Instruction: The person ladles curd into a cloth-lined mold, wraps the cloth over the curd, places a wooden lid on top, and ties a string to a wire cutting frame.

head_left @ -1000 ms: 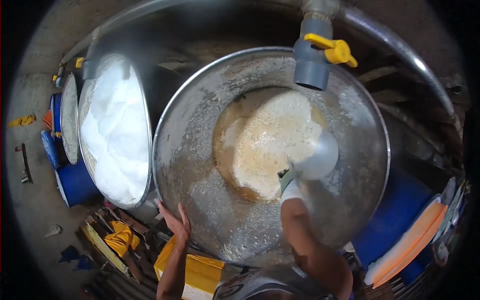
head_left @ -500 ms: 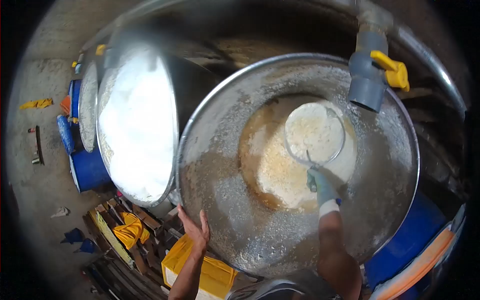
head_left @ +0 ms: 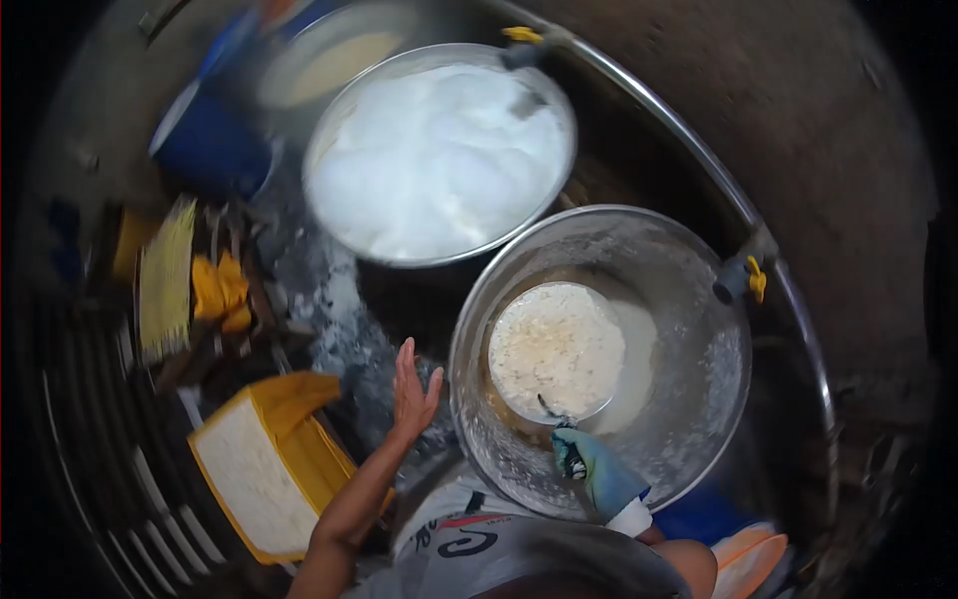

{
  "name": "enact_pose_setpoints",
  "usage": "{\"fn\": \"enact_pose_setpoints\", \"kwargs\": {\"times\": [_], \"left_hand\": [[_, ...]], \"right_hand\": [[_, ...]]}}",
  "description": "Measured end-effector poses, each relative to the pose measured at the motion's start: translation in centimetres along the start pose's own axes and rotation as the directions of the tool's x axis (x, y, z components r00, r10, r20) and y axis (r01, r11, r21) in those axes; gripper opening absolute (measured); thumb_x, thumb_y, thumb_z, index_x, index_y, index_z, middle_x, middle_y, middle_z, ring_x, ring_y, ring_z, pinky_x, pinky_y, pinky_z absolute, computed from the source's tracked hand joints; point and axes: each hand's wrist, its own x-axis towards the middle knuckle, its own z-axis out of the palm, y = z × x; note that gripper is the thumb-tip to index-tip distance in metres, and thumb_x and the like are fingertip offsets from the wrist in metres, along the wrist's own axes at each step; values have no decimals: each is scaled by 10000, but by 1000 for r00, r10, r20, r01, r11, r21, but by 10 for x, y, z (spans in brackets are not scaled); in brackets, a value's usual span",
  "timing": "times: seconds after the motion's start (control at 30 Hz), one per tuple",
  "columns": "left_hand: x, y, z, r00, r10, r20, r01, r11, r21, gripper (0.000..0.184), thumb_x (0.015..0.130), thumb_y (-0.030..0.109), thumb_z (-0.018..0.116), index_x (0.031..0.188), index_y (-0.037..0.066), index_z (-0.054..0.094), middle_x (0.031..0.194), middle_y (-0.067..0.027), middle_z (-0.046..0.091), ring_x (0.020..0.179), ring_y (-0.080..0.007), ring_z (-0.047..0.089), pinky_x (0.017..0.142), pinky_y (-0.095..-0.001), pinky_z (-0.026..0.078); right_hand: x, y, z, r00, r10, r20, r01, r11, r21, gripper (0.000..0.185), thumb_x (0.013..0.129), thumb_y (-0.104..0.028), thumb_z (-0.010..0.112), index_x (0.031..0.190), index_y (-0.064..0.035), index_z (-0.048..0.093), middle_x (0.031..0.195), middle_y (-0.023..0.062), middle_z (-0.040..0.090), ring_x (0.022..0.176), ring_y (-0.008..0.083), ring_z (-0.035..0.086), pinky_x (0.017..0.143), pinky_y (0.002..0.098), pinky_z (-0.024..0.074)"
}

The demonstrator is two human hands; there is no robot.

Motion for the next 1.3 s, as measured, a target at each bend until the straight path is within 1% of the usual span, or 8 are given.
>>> {"fn": "enact_pose_setpoints", "kwargs": {"times": [0.23,0.47,0.6,0.7,0.77,0.87,1.0,1.3], "left_hand": [[-184,-145,-104,876,-413,-250,375,908,-186,735,1018,296,634,1615,44,287,1602,-226,362,1378,-366,504,1143,-514,370],[-394,-277,-205,497,-528,-689,580,793,-189,637,1021,283,609,1565,43,380,1577,-208,407,1422,-399,439,1155,-531,346],[-460,-333,-269,193,-541,-818,789,582,-198,624,998,284,619,1540,52,415,1582,-184,412,1452,-400,391,1181,-538,297],[-495,-393,-280,-474,-701,-533,584,202,-786,608,1030,422,566,1524,87,449,1597,-172,404,1440,-366,422,1156,-561,339],[-537,-448,-209,-327,-930,-166,71,151,-986,637,1040,478,529,1545,105,423,1605,-154,396,1426,-373,443,1141,-586,353],[-539,-440,-195,-132,-845,518,-250,-478,-842,607,1052,530,485,1502,124,456,1528,-154,462,1371,-392,492,1132,-584,372],[-517,-432,-150,71,-887,456,-346,-450,-823,597,1051,530,486,1485,121,466,1511,-158,472,1365,-393,494,1131,-578,374],[-491,-432,-142,174,-898,403,-332,-439,-835,576,1049,532,489,1448,117,490,1473,-167,496,1351,-395,499,1129,-566,379]], "right_hand": [[-50,48,86,971,166,171,-73,891,-449,161,1016,-198,623,943,-57,648,756,4,606,616,104,561,545,240,457],[-84,143,244,948,298,116,-112,650,-752,155,1002,-211,629,935,-72,645,736,4,594,593,116,553,525,259,453],[-89,201,366,934,339,116,-103,564,-819,152,994,-218,632,930,-80,643,724,4,587,580,123,549,513,270,450],[-84,239,424,912,372,172,-48,515,-856,149,988,-223,635,927,-87,641,716,4,582,570,128,545,504,278,448],[-87,247,427,894,394,211,-21,508,-861,148,984,-227,637,924,-91,640,710,4,579,564,132,543,498,283,447],[-81,275,457,868,417,268,47,469,-882,146,977,-232,639,921,-97,639,702,3,573,554,137,540,489,292,445],[-65,319,510,827,454,332,122,432,-893,143,969,-239,643,916,-106,637,691,3,567,541,144,535,478,303,443],[-14,389,602,829,442,344,167,390,-905,139,951,-255,650,906,-125,633,665,3,551,512,159,525,451,327,437]]}}
